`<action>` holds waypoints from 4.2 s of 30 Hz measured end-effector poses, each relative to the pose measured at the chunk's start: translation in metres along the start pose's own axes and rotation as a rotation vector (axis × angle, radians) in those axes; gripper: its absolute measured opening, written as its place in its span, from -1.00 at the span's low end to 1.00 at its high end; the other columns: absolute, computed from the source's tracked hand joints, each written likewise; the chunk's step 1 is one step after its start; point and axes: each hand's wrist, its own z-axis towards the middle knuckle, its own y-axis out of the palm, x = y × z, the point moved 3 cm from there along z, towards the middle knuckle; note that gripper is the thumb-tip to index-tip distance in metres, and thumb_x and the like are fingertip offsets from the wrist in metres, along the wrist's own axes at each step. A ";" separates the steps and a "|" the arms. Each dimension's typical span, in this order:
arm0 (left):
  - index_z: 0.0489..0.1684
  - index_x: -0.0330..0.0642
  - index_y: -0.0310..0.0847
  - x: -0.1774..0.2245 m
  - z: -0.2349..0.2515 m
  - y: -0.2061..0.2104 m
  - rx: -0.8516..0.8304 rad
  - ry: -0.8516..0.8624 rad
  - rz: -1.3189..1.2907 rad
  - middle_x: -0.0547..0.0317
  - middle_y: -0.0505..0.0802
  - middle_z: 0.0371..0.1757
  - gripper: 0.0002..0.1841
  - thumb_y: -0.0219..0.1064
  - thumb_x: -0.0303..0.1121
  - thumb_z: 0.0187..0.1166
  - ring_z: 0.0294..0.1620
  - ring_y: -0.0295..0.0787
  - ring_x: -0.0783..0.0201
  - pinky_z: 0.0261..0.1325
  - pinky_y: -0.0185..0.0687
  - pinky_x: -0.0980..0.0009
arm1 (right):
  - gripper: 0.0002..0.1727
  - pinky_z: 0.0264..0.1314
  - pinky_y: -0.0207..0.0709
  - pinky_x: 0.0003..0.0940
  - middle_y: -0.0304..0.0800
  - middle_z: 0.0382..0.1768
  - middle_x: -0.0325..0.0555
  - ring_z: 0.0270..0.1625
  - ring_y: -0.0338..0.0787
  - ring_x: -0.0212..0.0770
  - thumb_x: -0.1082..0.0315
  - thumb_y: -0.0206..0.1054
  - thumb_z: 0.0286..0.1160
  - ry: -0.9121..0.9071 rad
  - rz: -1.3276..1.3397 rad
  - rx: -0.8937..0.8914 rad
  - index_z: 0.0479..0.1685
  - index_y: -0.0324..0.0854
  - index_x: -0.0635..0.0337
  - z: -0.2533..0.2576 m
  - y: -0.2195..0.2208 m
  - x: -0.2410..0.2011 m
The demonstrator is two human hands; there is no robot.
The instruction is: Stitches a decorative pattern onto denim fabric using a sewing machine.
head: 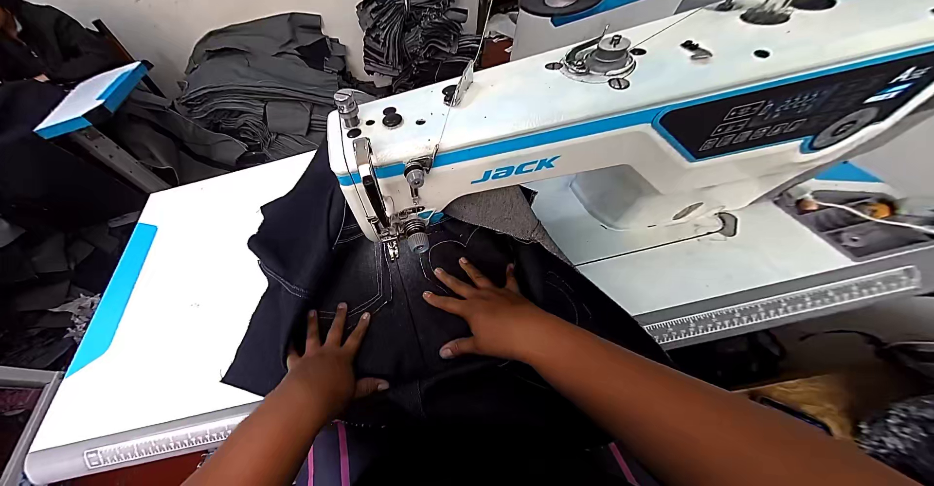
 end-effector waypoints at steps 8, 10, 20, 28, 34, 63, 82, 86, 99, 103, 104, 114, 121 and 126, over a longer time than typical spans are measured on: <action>0.98 0.17 -0.27 0.032 0.041 0.000 0.264 0.133 -0.123 0.38 -0.15 0.99 -0.16 0.05 0.20 0.76 0.98 -0.51 -0.05 0.69 -0.56 -0.59 | -0.04 0.64 -0.62 0.75 0.00 0.92 -0.35 0.97 -0.32 0.17 -0.44 0.20 0.49 -0.086 0.000 0.222 0.88 0.18 -0.21 0.011 0.024 -0.009; 0.99 0.17 -0.29 0.027 0.044 -0.003 0.244 0.134 -0.122 0.38 -0.17 0.99 -0.11 0.09 0.22 0.72 0.98 -0.52 -0.02 0.72 -0.56 -0.55 | -0.05 0.63 -0.59 0.76 0.01 0.92 -0.35 0.96 -0.30 0.18 -0.43 0.21 0.49 -0.086 0.011 0.214 0.88 0.18 -0.23 0.015 0.019 -0.006; 0.93 0.01 0.01 0.011 0.087 -0.046 0.445 0.203 -0.141 0.19 0.08 0.95 -0.17 0.15 0.19 0.71 0.97 -0.23 -0.04 0.77 -0.43 -0.47 | -0.08 0.70 -0.55 0.67 0.13 0.88 -0.25 0.96 -0.20 0.16 -0.36 0.31 0.48 -0.068 0.022 0.232 0.83 0.27 -0.15 0.066 -0.024 0.003; 0.48 -0.15 0.60 -0.008 0.021 0.091 1.238 0.798 -0.020 -0.12 0.85 0.22 -0.25 0.23 0.30 0.54 0.32 0.79 -0.09 0.40 0.67 0.06 | -0.32 0.66 0.33 0.27 0.69 0.49 -0.08 0.60 0.61 0.04 -0.32 0.06 0.67 -0.696 -0.037 0.772 0.47 0.61 -0.04 -0.041 0.081 0.015; -0.18 -0.23 0.86 -0.015 0.014 0.089 1.184 0.788 -0.147 -0.10 0.91 -0.05 -0.76 0.23 -0.38 0.61 0.12 0.87 -0.14 0.24 0.74 -0.03 | -0.57 0.28 0.73 0.01 0.94 0.16 -0.12 0.29 0.88 -0.02 0.57 0.23 0.30 -0.644 0.006 0.844 0.10 0.87 0.10 -0.062 0.052 0.028; 0.95 0.14 -0.02 0.026 0.035 0.041 0.522 0.176 -0.144 0.21 0.02 0.97 -0.04 0.06 0.45 0.58 0.98 -0.32 -0.05 0.78 -0.51 -0.47 | -0.17 0.71 -0.68 0.65 -0.13 0.95 -0.26 0.97 -0.40 0.11 -0.44 -0.04 0.63 -0.166 -0.044 0.187 0.89 0.12 -0.40 -0.028 0.060 0.001; 0.70 -0.32 0.41 0.028 0.053 0.024 0.854 0.372 -0.009 -0.15 0.47 0.75 -0.23 0.14 0.17 0.71 0.83 0.22 -0.21 0.78 -0.08 -0.40 | -0.25 0.68 -0.48 0.73 0.08 0.90 -0.17 0.94 -0.20 0.31 -0.32 0.05 0.69 -0.142 -0.039 0.322 0.84 0.26 -0.29 0.009 0.031 -0.001; 0.77 -0.06 0.38 0.020 0.048 0.040 0.704 0.343 -0.164 0.06 0.40 0.82 -0.28 0.18 0.17 0.69 0.87 0.12 -0.20 0.75 -0.14 -0.44 | -0.27 0.68 -0.45 0.71 0.11 0.89 -0.23 0.94 -0.15 0.27 -0.34 -0.06 0.72 -0.150 -0.032 0.363 0.83 0.27 -0.33 0.007 0.039 0.006; 0.75 -0.18 0.36 -0.009 0.123 -0.054 0.490 0.390 -0.220 -0.18 0.36 0.81 -0.24 0.31 0.10 0.65 0.93 -0.14 -0.24 0.84 -0.50 -0.33 | -0.33 0.75 -0.65 0.57 0.07 0.90 -0.15 0.96 -0.26 0.21 -0.21 -0.06 0.83 -0.093 -0.050 0.250 0.87 0.19 -0.25 0.085 -0.028 0.019; 0.64 -0.18 0.49 -0.014 0.140 -0.076 0.486 0.385 -0.246 -0.08 0.40 0.80 -0.34 0.30 0.07 0.68 0.95 -0.18 -0.16 0.85 -0.51 -0.28 | -0.39 0.79 -0.58 0.51 0.37 0.74 0.11 0.92 -0.06 0.27 -0.06 -0.01 0.87 -0.080 0.037 0.223 0.62 0.52 0.17 0.096 -0.052 0.019; 0.64 -0.20 0.48 -0.015 0.143 -0.081 0.485 0.382 -0.251 -0.09 0.40 0.80 -0.35 0.30 0.05 0.69 0.95 -0.19 -0.16 0.85 -0.51 -0.29 | -0.40 0.78 -0.45 0.49 0.44 0.67 0.21 0.87 0.07 0.31 -0.03 0.01 0.87 -0.069 0.044 0.223 0.52 0.59 0.28 0.099 -0.057 0.019; 0.84 -0.07 0.22 -0.016 0.139 -0.100 0.446 0.335 -0.333 0.10 0.12 0.94 -0.20 0.39 0.05 0.63 0.97 -0.30 -0.09 0.86 -0.57 -0.26 | -0.81 0.13 0.61 0.35 0.85 -0.15 0.40 0.08 0.84 0.40 0.48 0.40 0.37 -0.250 0.024 0.871 -0.20 0.79 0.48 0.084 -0.046 0.020; 0.93 0.15 0.04 -0.044 0.163 -0.097 0.477 0.272 -0.418 0.26 0.00 0.97 -0.13 0.29 0.22 0.62 0.98 -0.39 -0.02 0.85 -0.58 -0.30 | -0.55 0.44 0.56 0.26 0.94 0.09 0.08 0.25 0.87 0.21 0.19 0.09 0.63 -0.320 0.009 0.990 -0.16 0.92 0.23 0.023 0.025 0.048; 0.94 0.18 -0.02 -0.124 0.148 -0.071 0.492 0.108 -0.465 0.23 -0.07 0.98 -0.13 0.23 0.25 0.65 0.98 -0.44 -0.07 0.86 -0.55 -0.30 | -0.68 0.57 0.37 0.38 0.83 0.21 0.35 0.40 0.69 0.52 0.36 0.25 0.57 -0.382 0.124 0.722 -0.02 0.85 0.42 -0.030 0.057 0.033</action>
